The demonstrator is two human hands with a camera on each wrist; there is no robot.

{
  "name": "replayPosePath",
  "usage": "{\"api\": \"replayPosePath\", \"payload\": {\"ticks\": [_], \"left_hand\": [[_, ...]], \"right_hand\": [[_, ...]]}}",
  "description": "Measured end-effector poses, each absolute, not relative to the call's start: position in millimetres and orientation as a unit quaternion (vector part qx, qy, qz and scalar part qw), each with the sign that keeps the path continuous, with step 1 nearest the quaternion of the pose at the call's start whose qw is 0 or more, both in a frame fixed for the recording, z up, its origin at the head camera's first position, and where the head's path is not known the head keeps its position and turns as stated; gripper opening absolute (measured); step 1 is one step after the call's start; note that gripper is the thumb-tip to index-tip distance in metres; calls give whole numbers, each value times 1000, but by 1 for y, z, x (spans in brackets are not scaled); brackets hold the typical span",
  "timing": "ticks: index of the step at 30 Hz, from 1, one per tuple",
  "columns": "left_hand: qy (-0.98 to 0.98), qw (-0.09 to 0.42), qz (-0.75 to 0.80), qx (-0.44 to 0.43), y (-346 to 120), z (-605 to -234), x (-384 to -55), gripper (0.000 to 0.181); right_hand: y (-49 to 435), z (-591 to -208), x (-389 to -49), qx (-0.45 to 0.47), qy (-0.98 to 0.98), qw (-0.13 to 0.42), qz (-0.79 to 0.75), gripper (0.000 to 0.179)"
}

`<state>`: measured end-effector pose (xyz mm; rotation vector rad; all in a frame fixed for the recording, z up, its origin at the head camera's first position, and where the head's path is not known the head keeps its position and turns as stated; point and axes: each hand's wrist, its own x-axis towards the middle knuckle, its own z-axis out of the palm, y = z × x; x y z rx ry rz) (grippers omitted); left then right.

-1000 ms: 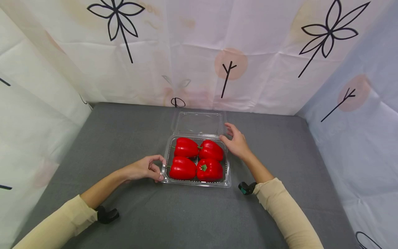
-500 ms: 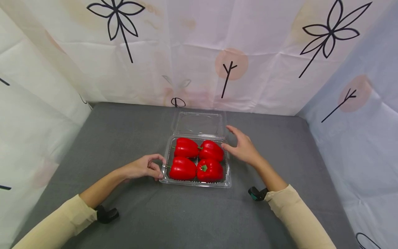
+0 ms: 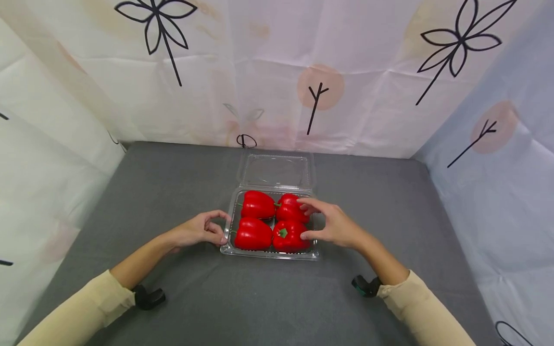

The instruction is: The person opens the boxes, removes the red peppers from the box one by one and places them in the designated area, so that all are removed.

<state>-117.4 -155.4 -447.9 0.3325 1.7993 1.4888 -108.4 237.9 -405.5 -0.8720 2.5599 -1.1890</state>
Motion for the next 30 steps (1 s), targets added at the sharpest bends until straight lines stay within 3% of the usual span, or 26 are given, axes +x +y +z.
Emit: {"api": "replayPosePath", "payload": {"ticks": [30], "left_hand": [[698, 378, 593, 133, -156, -451, -118, 59]], "right_hand": [[222, -418, -97, -345, 868, 59, -351, 77]]}}
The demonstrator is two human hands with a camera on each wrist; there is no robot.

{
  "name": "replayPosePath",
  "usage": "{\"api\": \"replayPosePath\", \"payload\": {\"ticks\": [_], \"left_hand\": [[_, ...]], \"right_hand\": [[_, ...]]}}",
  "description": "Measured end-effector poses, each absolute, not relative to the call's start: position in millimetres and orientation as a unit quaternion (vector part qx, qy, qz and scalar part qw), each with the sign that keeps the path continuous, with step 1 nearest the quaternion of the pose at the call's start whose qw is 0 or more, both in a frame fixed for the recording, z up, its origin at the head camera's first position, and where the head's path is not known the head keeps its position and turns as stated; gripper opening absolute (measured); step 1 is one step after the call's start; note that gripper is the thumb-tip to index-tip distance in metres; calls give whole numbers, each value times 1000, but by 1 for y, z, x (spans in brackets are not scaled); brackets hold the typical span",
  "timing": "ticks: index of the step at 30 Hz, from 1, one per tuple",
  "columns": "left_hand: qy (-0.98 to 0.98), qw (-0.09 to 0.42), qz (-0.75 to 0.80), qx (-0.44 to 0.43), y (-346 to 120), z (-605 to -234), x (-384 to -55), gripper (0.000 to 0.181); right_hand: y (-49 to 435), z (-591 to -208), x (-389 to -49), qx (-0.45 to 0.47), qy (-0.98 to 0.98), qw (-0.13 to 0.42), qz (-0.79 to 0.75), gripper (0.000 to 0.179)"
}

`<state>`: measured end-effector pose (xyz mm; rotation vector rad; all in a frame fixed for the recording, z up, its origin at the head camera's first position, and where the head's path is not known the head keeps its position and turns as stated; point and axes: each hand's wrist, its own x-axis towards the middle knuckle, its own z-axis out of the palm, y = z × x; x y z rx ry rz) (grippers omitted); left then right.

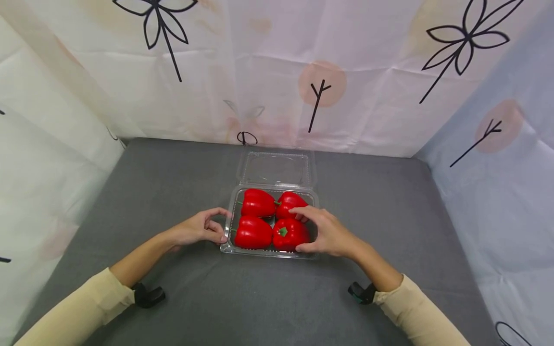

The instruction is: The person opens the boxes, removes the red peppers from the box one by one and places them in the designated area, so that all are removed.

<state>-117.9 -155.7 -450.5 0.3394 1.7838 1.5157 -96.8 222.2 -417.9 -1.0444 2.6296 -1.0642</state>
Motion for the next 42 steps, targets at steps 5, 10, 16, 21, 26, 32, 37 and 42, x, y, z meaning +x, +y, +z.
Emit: {"api": "replayPosePath", "payload": {"ticks": [5, 10, 16, 21, 26, 32, 37, 42], "left_hand": [[696, 376, 597, 135, -155, -450, -118, 60], [695, 374, 599, 133, -155, -449, -117, 61], [703, 372, 592, 131, -154, -447, -116, 62], [705, 370, 590, 132, -153, -446, -116, 62], [707, 369, 589, 130, -153, -446, -115, 63], [707, 369, 589, 129, -153, -447, -115, 63], [706, 368, 590, 132, -153, -448, -115, 62], [706, 369, 590, 133, -153, -447, -114, 61]], "right_hand": [[222, -417, -98, -339, 863, 63, -368, 75], [221, -414, -98, -330, 860, 74, -381, 74], [222, -410, -97, -323, 855, 80, -399, 74], [224, -405, -97, -316, 848, 78, -418, 75], [227, -403, -98, -315, 843, 79, -428, 75], [229, -401, -98, -315, 836, 73, -443, 74], [231, -396, -97, -303, 839, 63, -448, 74], [235, -392, -98, -297, 840, 38, -452, 74]]}}
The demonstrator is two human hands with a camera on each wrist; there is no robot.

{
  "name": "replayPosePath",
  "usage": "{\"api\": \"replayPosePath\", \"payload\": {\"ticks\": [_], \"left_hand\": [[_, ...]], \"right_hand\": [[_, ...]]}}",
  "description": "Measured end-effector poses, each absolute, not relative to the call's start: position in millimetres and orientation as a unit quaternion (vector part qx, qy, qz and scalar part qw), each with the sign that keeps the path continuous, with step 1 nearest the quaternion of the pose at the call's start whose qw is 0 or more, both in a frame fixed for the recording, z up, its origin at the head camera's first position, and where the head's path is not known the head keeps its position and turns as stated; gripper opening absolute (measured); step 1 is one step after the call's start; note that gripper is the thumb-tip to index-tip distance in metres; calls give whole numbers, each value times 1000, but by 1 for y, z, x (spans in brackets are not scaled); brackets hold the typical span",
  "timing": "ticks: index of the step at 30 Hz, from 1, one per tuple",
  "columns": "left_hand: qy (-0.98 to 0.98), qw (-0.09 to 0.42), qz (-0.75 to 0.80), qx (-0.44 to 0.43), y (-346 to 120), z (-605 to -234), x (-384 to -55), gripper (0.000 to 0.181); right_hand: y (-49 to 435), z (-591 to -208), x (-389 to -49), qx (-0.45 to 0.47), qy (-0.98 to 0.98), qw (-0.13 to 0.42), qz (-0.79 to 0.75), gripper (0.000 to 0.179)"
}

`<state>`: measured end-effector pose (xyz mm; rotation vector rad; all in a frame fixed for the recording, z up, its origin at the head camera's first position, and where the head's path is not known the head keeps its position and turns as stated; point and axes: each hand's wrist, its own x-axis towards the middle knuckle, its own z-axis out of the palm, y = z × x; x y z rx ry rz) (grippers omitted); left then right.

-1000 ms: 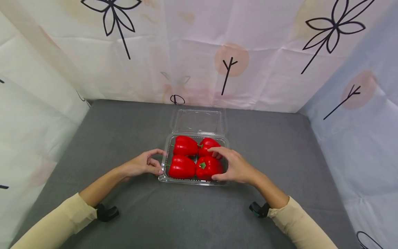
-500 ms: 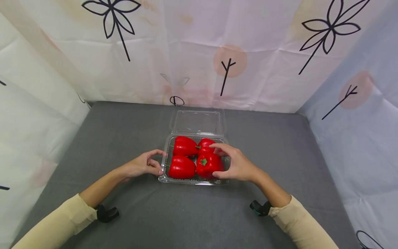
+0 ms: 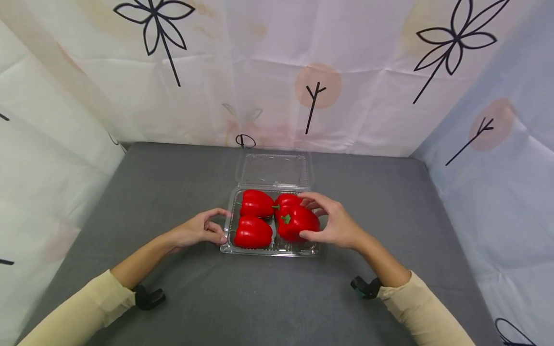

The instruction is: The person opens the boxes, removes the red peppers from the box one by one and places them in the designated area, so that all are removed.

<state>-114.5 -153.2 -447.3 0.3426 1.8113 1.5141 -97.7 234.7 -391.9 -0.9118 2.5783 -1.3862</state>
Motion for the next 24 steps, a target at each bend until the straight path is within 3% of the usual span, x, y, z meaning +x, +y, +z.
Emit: {"api": "replayPosePath", "payload": {"ticks": [14, 24], "left_hand": [[707, 368, 590, 127, -153, -448, -115, 62], [703, 370, 594, 128, -153, -449, -115, 62]], "right_hand": [[253, -385, -113, -249, 835, -79, -485, 79], [252, -362, -112, -173, 834, -153, -500, 65]]}}
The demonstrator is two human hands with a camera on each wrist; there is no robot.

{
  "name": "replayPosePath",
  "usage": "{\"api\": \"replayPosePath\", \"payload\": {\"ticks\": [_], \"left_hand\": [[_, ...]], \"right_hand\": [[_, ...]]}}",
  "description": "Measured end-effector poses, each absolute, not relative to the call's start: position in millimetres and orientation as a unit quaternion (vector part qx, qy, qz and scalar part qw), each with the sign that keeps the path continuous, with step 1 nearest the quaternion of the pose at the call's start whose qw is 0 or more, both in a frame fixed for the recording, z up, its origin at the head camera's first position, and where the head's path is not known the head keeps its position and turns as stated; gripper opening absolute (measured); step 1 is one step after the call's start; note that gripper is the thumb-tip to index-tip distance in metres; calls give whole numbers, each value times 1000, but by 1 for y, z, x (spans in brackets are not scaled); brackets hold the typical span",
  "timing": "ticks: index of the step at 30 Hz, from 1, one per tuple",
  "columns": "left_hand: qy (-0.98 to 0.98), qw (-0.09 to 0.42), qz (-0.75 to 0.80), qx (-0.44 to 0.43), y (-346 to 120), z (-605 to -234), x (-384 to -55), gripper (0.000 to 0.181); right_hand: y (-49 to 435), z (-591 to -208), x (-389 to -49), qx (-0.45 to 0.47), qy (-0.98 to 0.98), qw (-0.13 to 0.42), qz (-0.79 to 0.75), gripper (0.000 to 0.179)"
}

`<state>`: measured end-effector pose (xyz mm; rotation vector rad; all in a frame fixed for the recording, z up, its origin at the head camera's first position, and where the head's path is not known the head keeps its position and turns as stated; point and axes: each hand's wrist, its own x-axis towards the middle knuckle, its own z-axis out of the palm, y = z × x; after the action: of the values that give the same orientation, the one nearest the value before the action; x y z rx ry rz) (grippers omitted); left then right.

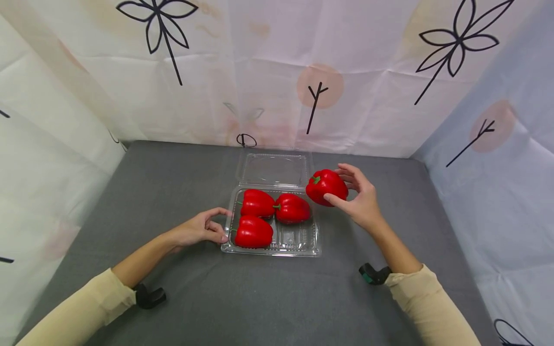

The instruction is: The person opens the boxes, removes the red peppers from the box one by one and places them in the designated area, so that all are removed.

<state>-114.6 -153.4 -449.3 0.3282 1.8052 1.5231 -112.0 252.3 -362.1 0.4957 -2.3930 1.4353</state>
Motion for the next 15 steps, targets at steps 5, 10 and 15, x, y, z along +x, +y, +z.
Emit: {"api": "replayPosePath", "payload": {"ticks": [5, 10, 15], "left_hand": [[702, 372, 594, 129, -154, -449, -114, 62], [700, 372, 595, 133, -154, -448, -114, 62], [699, 372, 596, 131, -154, -447, -113, 63]], "right_hand": [[258, -365, -113, 136, -841, 177, 492, 62], [265, -370, -117, 76, -855, 205, 470, 58], [288, -396, -132, 5, -859, 227, 458, 60]]}}
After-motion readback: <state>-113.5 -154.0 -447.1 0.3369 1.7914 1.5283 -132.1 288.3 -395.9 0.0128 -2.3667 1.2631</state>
